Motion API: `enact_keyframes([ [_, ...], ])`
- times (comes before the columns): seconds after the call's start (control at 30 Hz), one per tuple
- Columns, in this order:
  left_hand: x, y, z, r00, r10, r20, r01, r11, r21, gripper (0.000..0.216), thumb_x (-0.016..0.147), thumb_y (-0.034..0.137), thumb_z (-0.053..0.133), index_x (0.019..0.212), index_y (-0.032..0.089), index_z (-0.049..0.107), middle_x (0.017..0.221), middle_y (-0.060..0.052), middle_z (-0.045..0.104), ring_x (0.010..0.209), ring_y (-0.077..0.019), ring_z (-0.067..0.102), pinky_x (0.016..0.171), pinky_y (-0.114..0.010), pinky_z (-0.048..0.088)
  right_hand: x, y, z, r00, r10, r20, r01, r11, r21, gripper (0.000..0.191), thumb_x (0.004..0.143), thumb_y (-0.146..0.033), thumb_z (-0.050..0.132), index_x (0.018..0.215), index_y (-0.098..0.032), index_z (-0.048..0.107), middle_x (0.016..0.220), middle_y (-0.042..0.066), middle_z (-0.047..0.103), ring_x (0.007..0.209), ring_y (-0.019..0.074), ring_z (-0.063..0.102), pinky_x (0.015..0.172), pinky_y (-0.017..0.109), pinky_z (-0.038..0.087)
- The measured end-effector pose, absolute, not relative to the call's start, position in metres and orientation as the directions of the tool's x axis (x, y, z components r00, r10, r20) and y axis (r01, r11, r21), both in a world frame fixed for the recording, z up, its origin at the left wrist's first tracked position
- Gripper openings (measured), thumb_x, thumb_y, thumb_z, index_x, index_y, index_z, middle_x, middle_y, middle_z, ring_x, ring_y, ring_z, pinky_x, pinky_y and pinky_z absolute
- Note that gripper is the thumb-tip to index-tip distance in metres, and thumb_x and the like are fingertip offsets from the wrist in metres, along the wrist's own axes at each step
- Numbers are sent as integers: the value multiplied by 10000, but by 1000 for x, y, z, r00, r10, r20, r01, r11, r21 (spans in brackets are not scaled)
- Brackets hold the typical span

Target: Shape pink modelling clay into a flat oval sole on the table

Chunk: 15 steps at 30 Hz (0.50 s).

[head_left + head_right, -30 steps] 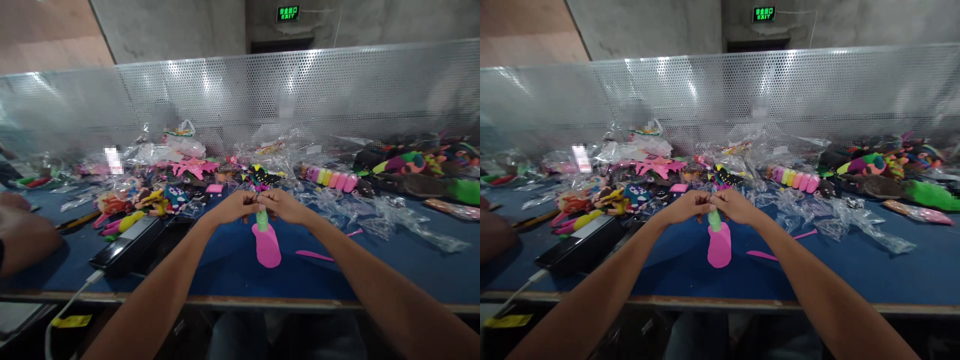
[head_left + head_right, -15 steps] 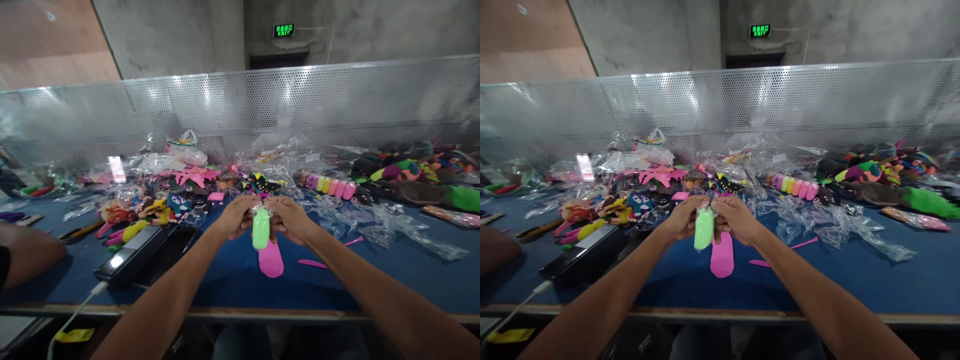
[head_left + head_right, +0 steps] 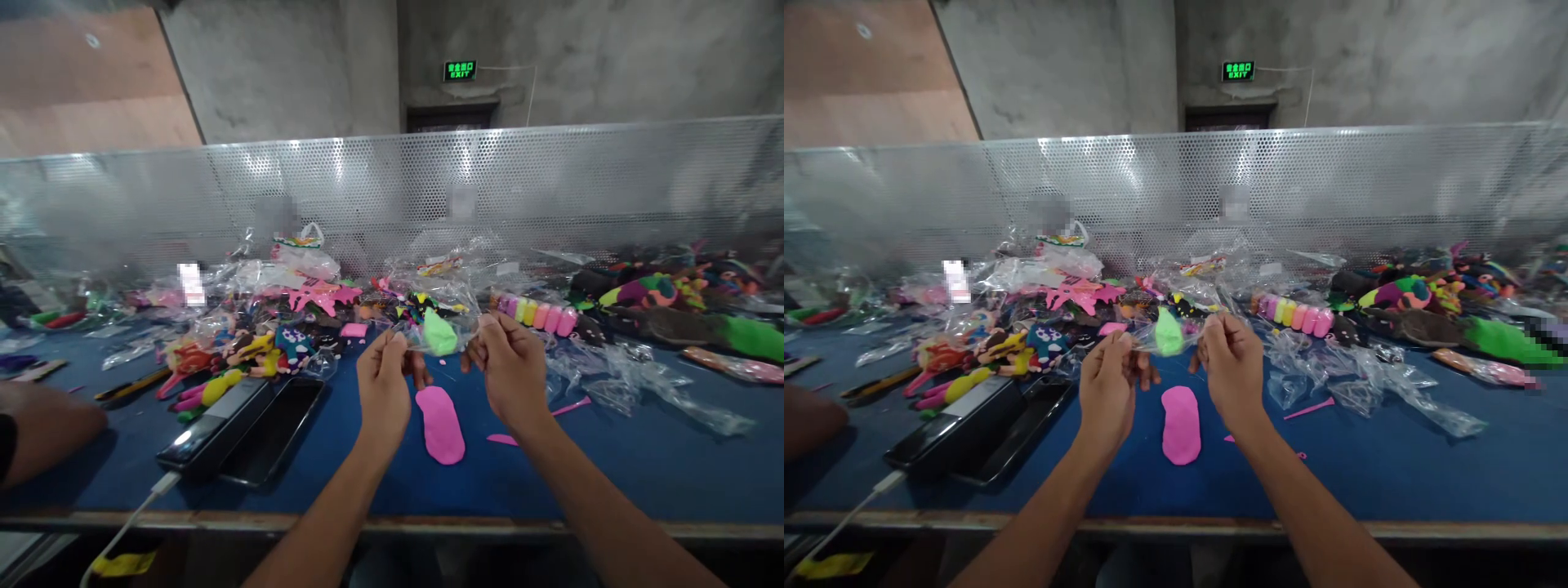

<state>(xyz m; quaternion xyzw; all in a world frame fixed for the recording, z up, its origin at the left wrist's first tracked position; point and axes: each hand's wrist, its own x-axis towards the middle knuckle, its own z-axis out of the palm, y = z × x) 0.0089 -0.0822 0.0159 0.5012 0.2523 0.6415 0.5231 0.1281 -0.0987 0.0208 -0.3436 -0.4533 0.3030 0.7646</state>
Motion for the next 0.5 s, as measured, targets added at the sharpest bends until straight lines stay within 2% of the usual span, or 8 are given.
enact_keyframes([
  [0.1, 11, -88, 3, -96, 931, 352, -448, -356, 820, 267, 868, 325, 472, 640, 198, 415, 534, 52, 446, 451, -77, 466, 513, -229, 461, 117, -107, 12, 451, 760, 467, -193, 594, -781, 340, 889, -286, 501, 574, -218, 395, 478, -77, 329, 403, 79, 343, 425, 227, 399],
  [0.17, 10, -89, -5, -98, 946, 308, -472, -317, 823, 243, 846, 325, 489, 648, 198, 428, 563, 45, 447, 493, -84, 483, 525, -226, 465, 115, -109, 8, 459, 747, 482, -203, 616, -761, 335, 898, -284, 491, 583, -216, 398, 507, -63, 378, 443, 85, 388, 453, 225, 394],
  [0.23, 3, -87, -9, 11, 961, 277, -435, -245, 866, 217, 802, 332, 534, 656, 192, 457, 609, 32, 465, 542, -95, 500, 535, -226, 474, 119, -108, 9, 412, 742, 530, -137, 625, -769, 336, 903, -286, 482, 582, -214, 412, 525, -48, 425, 479, 92, 425, 484, 228, 396],
  [0.3, -8, -84, -8, 150, 954, 258, -362, -190, 913, 222, 766, 353, 582, 666, 183, 481, 684, 14, 503, 596, -105, 518, 554, -232, 494, 127, -107, 15, 309, 751, 583, -2, 614, -790, 346, 905, -288, 466, 569, -214, 426, 509, -40, 445, 486, 99, 449, 499, 232, 400],
  [0.37, -20, -80, 0, 211, 949, 235, -332, -157, 930, 252, 771, 404, 602, 714, 179, 503, 840, -13, 557, 689, -122, 550, 587, -246, 523, 136, -107, 23, 179, 766, 617, 148, 599, -787, 352, 901, -283, 455, 557, -213, 435, 486, -36, 458, 475, 102, 465, 496, 233, 397],
  [0.43, -29, -75, 12, 230, 954, 190, -340, -104, 935, 283, 798, 469, 594, 883, 203, 550, 1055, -43, 580, 808, -151, 582, 612, -262, 542, 143, -106, 29, 54, 778, 626, 260, 595, -761, 343, 898, -283, 450, 563, -211, 445, 476, -37, 476, 455, 100, 469, 482, 230, 386],
  [0.5, -33, -67, 22, 373, 917, 143, -331, -12, 943, 358, 828, 496, 577, 1073, 236, 559, 1164, -71, 575, 885, -178, 604, 667, -291, 556, 147, -102, 35, -64, 779, 624, 319, 609, -726, 335, 899, -291, 445, 574, -211, 449, 477, -38, 496, 443, 97, 476, 478, 229, 382],
])
